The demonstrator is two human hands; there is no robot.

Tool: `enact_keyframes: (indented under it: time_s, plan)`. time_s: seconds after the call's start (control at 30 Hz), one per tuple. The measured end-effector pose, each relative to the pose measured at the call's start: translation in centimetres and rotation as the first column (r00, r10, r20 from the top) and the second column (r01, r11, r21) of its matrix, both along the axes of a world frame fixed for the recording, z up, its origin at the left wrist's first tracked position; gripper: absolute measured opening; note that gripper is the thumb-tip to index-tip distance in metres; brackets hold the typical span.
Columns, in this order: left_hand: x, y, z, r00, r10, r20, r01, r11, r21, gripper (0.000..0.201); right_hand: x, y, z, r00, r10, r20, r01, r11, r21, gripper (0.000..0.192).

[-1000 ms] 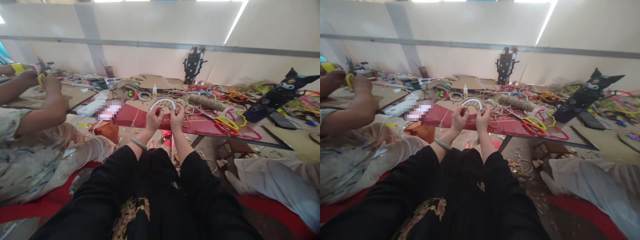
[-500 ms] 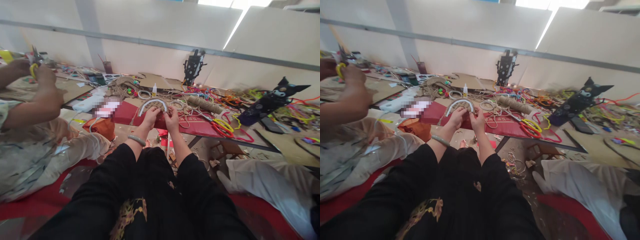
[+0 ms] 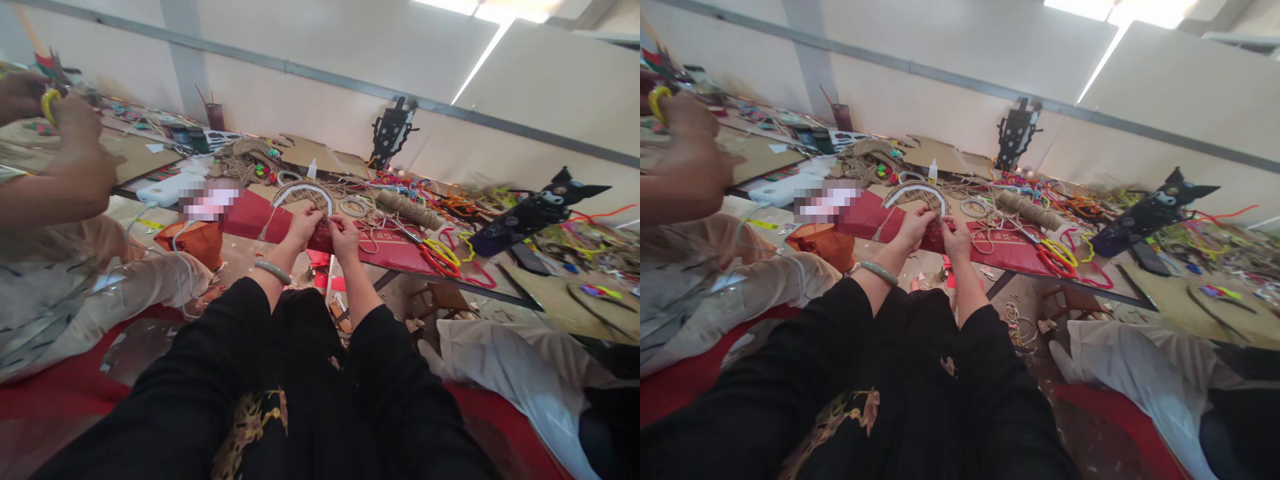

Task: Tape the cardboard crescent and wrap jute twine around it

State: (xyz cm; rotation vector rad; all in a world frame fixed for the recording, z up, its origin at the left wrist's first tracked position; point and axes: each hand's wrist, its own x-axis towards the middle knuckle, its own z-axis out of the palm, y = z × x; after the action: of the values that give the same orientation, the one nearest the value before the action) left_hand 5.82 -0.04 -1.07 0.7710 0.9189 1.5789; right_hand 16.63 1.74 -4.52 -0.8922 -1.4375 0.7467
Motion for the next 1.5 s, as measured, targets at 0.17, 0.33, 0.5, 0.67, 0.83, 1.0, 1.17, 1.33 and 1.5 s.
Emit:
enact_keyframes:
  time_s: [0.17, 0.33, 0.5, 0.67, 0.83, 1.0, 1.17, 1.33, 1.5]
  plan:
    - [-0.15, -0.07, -0.08, 0.997, -0.075, -0.021, 0.076, 0.997, 0.013, 0.012, 0.07, -0.03, 0.28, 0.999, 0.016, -0.042, -0.019, 0.998, -0.059, 0.027]
    - [-0.38, -0.31, -0.04, 0.989, -0.143, -0.049, 0.144, 0.990, 0.014, 0.028, 0.01, 0.04, 0.42, 0.997, 0.046, -0.066, -0.052, 0.993, -0.102, 0.026]
    - [-0.37, -0.25, -0.37, 0.980, -0.160, -0.115, 0.168, 0.984, 0.057, 0.039, 0.03, 0.21, 0.30, 0.994, 0.055, -0.094, -0.067, 0.990, -0.122, 0.025]
    - [-0.31, -0.08, -0.55, 0.980, -0.158, -0.119, 0.165, 0.984, 0.059, 0.037, 0.06, 0.25, 0.29, 0.992, 0.053, -0.112, -0.065, 0.992, -0.109, 0.024]
    - [-0.32, -0.20, -0.32, 0.977, -0.184, -0.111, 0.191, 0.980, 0.052, 0.032, 0.07, 0.22, 0.46, 0.992, 0.045, -0.120, -0.056, 0.994, -0.092, 0.024]
    - [-0.38, -0.40, -0.27, 0.974, -0.204, -0.102, 0.210, 0.976, 0.051, 0.030, 0.08, 0.26, 0.51, 0.992, 0.042, -0.121, -0.053, 0.995, -0.087, 0.025]
    - [-0.42, -0.39, -0.31, 0.971, -0.213, -0.109, 0.220, 0.974, 0.054, 0.030, 0.08, 0.46, 0.40, 0.991, 0.044, -0.128, -0.057, 0.994, -0.093, 0.026]
    - [-0.37, -0.19, -0.46, 0.970, -0.208, -0.123, 0.217, 0.974, 0.066, 0.034, 0.16, 0.48, 0.40, 0.989, 0.044, -0.144, -0.057, 0.995, -0.086, 0.029]
    - [-0.43, -0.15, -0.70, 0.971, -0.199, -0.131, 0.210, 0.975, 0.070, 0.026, 0.28, 0.90, 0.24, 0.983, 0.041, -0.176, -0.056, 0.995, -0.079, 0.035]
